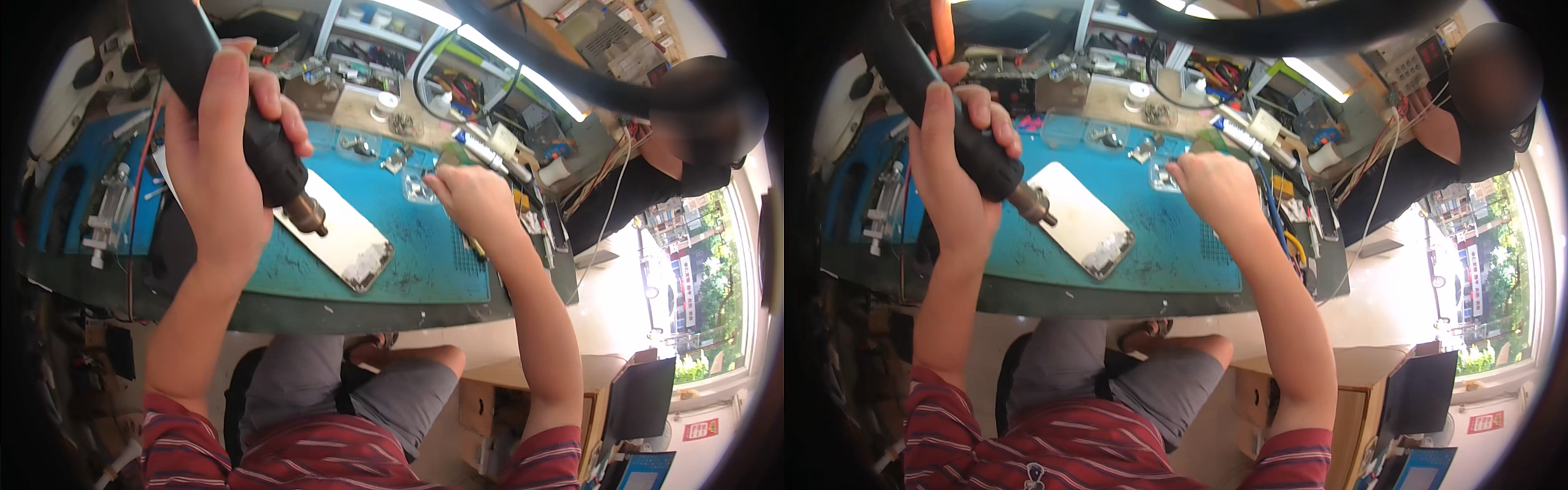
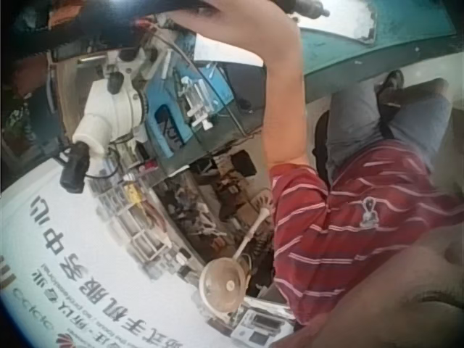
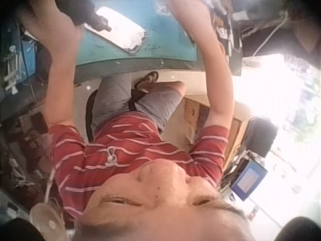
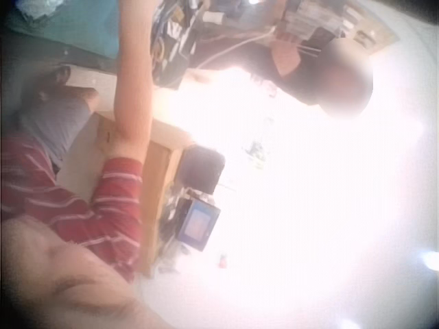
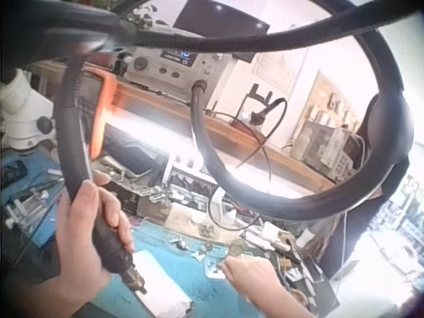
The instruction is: The person uses a hot air gun and tweezers to remove small components from the back of a white smartphone. They heat specific areas on the device and carefully lift off parts, placing them on the workbench.
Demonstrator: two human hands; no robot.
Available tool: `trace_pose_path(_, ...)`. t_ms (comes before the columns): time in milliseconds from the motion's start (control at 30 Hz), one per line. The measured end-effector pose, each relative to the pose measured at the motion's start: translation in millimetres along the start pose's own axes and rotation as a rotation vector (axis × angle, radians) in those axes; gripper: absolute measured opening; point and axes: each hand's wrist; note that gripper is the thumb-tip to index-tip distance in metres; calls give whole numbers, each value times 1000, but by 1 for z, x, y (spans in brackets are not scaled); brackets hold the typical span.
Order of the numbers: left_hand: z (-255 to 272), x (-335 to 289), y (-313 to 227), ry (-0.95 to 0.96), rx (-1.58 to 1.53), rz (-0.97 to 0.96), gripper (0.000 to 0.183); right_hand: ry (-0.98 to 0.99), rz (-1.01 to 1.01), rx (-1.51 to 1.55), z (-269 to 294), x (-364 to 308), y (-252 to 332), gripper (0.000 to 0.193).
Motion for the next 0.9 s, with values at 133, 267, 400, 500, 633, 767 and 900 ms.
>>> trace_pose_path(133,-2,2,-15,-21,-42,53,32,-129,58,-4,-14,-8,-13,25)
trace_pose_path(267,2,-1,-28,13,-129,22,27,-29,22,-89,-8,-6,-10,17)
trace_pose_path(400,9,-4,-35,43,-28,19,30,72,17,-154,-7,1,-8,13)
trace_pose_path(500,14,-5,-34,70,32,26,32,80,51,-183,-12,3,-9,11)
trace_pose_path(633,17,-9,-33,64,40,61,33,47,58,-171,-4,4,-4,18)
trace_pose_path(767,14,-10,-38,48,-53,77,26,-31,71,-166,-6,2,-7,24)
trace_pose_path(900,18,-11,-41,36,46,85,33,-66,111,-182,-20,5,-13,22)
Point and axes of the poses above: each hand's wrist, its own x-axis towards the middle knuckle, its own z-axis out of the back of the hand, y = z × x, and after that the axes turned 11 degrees about z, right-handed
